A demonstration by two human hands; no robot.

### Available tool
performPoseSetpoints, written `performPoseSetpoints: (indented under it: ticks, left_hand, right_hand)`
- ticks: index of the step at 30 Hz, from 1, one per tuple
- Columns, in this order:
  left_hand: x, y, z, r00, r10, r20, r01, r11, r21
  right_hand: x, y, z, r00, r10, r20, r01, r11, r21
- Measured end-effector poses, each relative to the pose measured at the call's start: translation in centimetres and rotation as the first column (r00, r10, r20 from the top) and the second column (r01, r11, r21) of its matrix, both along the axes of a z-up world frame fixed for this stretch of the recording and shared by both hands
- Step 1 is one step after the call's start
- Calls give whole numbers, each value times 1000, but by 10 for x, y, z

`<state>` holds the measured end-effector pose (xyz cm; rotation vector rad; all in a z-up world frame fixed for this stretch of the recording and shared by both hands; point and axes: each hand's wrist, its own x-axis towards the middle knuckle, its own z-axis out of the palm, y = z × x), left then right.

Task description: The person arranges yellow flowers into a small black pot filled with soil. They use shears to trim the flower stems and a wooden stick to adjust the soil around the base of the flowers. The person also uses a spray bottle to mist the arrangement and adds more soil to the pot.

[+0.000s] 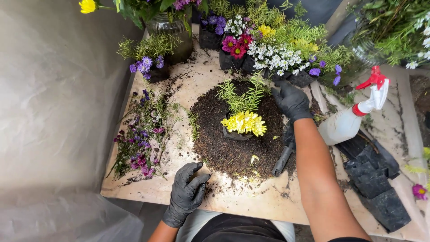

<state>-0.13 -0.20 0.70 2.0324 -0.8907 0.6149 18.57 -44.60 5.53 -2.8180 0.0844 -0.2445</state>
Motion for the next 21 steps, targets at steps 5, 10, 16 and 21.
performPoseSetpoints:
  ticks: [5,10,16,21]
  left_hand:
    - [3,0,2,1000,-2,8,2,1000,-5]
    - [3,-1,5,1000,-22,-11,22,1000,-5]
    - [1,0,6,1000,-8,4,8,1000,-2]
    - [2,0,4,999,-45,26,44,999,16]
  right_hand:
    - [24,-19,-34,959,121,255,-152,983,104]
    - [14,-16,-37,959,98,266,-152,970,191]
    - [-39,0,17,973,-112,204,16,908,420]
    - [-111,8,41,947,-208,246,-62,632,772]
